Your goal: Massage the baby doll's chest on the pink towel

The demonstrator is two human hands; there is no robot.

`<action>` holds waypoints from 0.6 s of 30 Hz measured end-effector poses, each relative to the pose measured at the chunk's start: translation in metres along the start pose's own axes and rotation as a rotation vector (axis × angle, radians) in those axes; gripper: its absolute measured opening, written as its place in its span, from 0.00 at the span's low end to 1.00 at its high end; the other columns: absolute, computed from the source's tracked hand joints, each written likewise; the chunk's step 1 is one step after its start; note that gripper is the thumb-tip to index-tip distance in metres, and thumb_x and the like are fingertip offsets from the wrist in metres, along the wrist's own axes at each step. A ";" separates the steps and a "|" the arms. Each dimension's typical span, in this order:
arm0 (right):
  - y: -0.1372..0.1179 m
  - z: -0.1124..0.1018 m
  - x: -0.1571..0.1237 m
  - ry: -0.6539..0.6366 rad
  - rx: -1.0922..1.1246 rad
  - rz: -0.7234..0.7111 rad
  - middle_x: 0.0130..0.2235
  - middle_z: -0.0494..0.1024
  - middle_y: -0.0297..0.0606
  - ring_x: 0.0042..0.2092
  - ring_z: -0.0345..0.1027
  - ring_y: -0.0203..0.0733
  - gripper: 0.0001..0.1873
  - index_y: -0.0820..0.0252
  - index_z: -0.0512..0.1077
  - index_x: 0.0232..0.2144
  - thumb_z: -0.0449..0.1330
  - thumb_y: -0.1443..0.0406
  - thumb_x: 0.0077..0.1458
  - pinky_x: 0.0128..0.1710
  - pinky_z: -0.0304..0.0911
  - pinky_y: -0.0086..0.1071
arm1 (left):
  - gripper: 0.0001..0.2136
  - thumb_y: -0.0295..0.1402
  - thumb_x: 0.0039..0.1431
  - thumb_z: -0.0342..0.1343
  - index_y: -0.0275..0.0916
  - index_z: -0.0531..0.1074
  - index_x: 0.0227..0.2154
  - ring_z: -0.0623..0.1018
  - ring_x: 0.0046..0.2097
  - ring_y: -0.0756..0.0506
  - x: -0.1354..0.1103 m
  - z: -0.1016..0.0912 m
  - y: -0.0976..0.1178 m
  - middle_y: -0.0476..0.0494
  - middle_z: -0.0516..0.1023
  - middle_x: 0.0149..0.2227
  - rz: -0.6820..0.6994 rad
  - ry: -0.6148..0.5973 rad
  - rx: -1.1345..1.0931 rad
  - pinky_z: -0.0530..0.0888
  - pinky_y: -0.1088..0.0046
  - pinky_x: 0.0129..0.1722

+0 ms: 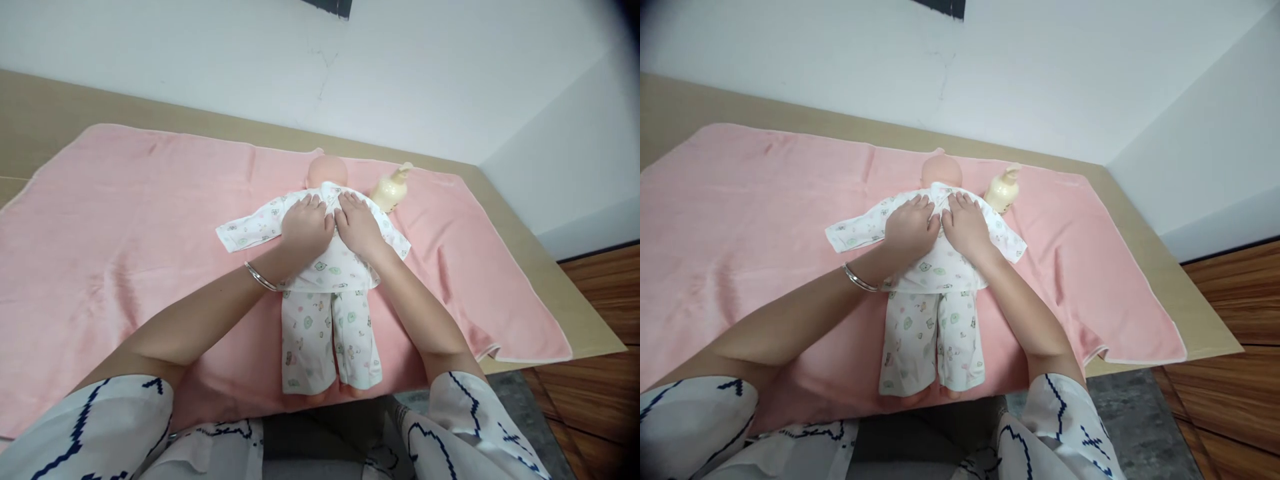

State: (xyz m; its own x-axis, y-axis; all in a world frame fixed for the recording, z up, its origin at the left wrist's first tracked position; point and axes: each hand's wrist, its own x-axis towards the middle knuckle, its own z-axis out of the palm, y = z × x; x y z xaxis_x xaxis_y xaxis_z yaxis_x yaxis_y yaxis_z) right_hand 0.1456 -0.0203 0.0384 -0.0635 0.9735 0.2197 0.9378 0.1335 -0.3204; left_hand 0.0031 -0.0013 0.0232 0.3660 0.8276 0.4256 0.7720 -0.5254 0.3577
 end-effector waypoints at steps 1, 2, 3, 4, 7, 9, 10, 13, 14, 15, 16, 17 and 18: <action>-0.007 -0.001 -0.005 0.003 -0.023 0.007 0.68 0.63 0.56 0.72 0.52 0.57 0.29 0.74 0.62 0.65 0.43 0.64 0.67 0.71 0.48 0.54 | 0.18 0.31 0.66 0.44 0.31 0.78 0.47 0.73 0.62 0.33 0.004 -0.002 -0.002 0.30 0.78 0.55 -0.026 -0.019 -0.024 0.69 0.51 0.63; -0.014 -0.001 -0.011 0.004 -0.050 0.013 0.67 0.64 0.57 0.71 0.53 0.58 0.29 0.75 0.63 0.64 0.43 0.65 0.67 0.70 0.50 0.54 | 0.18 0.32 0.66 0.44 0.33 0.79 0.44 0.74 0.61 0.33 0.007 -0.005 -0.005 0.31 0.79 0.53 -0.049 -0.035 -0.047 0.70 0.52 0.62; -0.021 -0.002 -0.017 0.006 -0.079 0.018 0.67 0.65 0.59 0.70 0.55 0.59 0.29 0.76 0.63 0.64 0.44 0.65 0.67 0.70 0.52 0.53 | 0.18 0.33 0.66 0.43 0.34 0.80 0.42 0.76 0.58 0.34 0.011 -0.007 -0.008 0.32 0.81 0.51 -0.066 -0.048 -0.064 0.72 0.54 0.60; -0.027 -0.002 -0.021 0.009 -0.106 0.022 0.66 0.65 0.61 0.70 0.55 0.61 0.28 0.77 0.63 0.64 0.45 0.65 0.67 0.69 0.53 0.53 | 0.18 0.33 0.67 0.43 0.35 0.80 0.40 0.77 0.56 0.35 0.014 -0.008 -0.011 0.33 0.81 0.49 -0.074 -0.056 -0.072 0.73 0.55 0.58; -0.034 -0.003 -0.026 0.007 -0.131 0.024 0.66 0.66 0.62 0.70 0.56 0.62 0.27 0.76 0.65 0.62 0.44 0.65 0.67 0.68 0.55 0.55 | 0.20 0.31 0.67 0.40 0.32 0.79 0.43 0.76 0.58 0.36 0.017 -0.007 -0.014 0.33 0.81 0.51 -0.045 -0.051 -0.047 0.71 0.57 0.61; -0.027 -0.004 -0.020 -0.011 -0.085 0.011 0.66 0.66 0.59 0.70 0.55 0.61 0.27 0.74 0.66 0.62 0.43 0.64 0.68 0.68 0.55 0.55 | 0.21 0.29 0.66 0.40 0.28 0.78 0.46 0.74 0.62 0.36 0.013 -0.004 -0.011 0.30 0.79 0.54 -0.010 -0.037 -0.016 0.68 0.56 0.65; -0.022 -0.004 -0.014 -0.022 -0.053 0.005 0.67 0.65 0.57 0.71 0.54 0.59 0.27 0.73 0.66 0.62 0.42 0.64 0.69 0.69 0.53 0.55 | 0.21 0.29 0.66 0.40 0.27 0.78 0.47 0.73 0.62 0.35 0.010 -0.002 -0.008 0.28 0.78 0.54 0.001 -0.027 -0.004 0.67 0.54 0.66; -0.002 -0.003 0.003 -0.050 0.030 -0.007 0.71 0.58 0.55 0.73 0.47 0.58 0.30 0.73 0.60 0.66 0.43 0.61 0.69 0.72 0.45 0.55 | 0.20 0.29 0.64 0.42 0.28 0.78 0.47 0.74 0.62 0.33 -0.003 0.002 0.002 0.27 0.79 0.53 0.027 0.008 0.010 0.69 0.51 0.64; 0.003 -0.003 0.007 -0.053 0.046 -0.006 0.72 0.56 0.54 0.74 0.45 0.58 0.30 0.72 0.59 0.67 0.44 0.61 0.68 0.73 0.43 0.55 | 0.20 0.29 0.65 0.42 0.29 0.78 0.47 0.74 0.62 0.33 -0.006 0.003 0.005 0.27 0.79 0.53 0.028 0.019 0.015 0.70 0.51 0.63; 0.007 -0.002 0.010 -0.049 0.055 -0.006 0.72 0.55 0.54 0.74 0.45 0.58 0.31 0.72 0.58 0.67 0.45 0.60 0.68 0.73 0.42 0.55 | 0.20 0.29 0.65 0.42 0.30 0.79 0.46 0.74 0.62 0.34 -0.007 0.002 0.007 0.28 0.79 0.53 0.024 0.024 0.019 0.71 0.52 0.63; 0.008 0.000 0.011 -0.036 0.054 -0.009 0.72 0.55 0.53 0.74 0.45 0.58 0.31 0.71 0.58 0.67 0.45 0.60 0.68 0.73 0.42 0.55 | 0.19 0.29 0.65 0.42 0.31 0.79 0.46 0.74 0.62 0.34 -0.008 0.001 0.008 0.29 0.80 0.53 0.014 0.022 0.021 0.72 0.53 0.62; 0.008 0.000 0.010 -0.016 0.044 -0.014 0.71 0.57 0.53 0.73 0.46 0.58 0.30 0.70 0.59 0.67 0.46 0.60 0.67 0.72 0.43 0.55 | 0.19 0.29 0.65 0.42 0.32 0.79 0.45 0.73 0.62 0.34 -0.006 0.000 0.007 0.31 0.80 0.53 0.001 0.014 0.017 0.72 0.53 0.62; 0.005 0.001 0.007 0.012 0.024 -0.016 0.70 0.59 0.53 0.72 0.49 0.58 0.29 0.70 0.61 0.65 0.45 0.61 0.67 0.72 0.44 0.55 | 0.18 0.29 0.64 0.43 0.34 0.79 0.43 0.73 0.62 0.35 -0.003 -0.002 0.005 0.32 0.80 0.52 -0.012 0.002 0.008 0.72 0.53 0.61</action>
State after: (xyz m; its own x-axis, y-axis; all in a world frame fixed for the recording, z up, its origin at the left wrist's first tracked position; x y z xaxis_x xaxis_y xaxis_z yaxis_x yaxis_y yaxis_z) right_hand 0.1493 -0.0127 0.0376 -0.0741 0.9689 0.2359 0.9282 0.1536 -0.3390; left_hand 0.0043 -0.0070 0.0254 0.3557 0.8332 0.4234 0.7802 -0.5141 0.3562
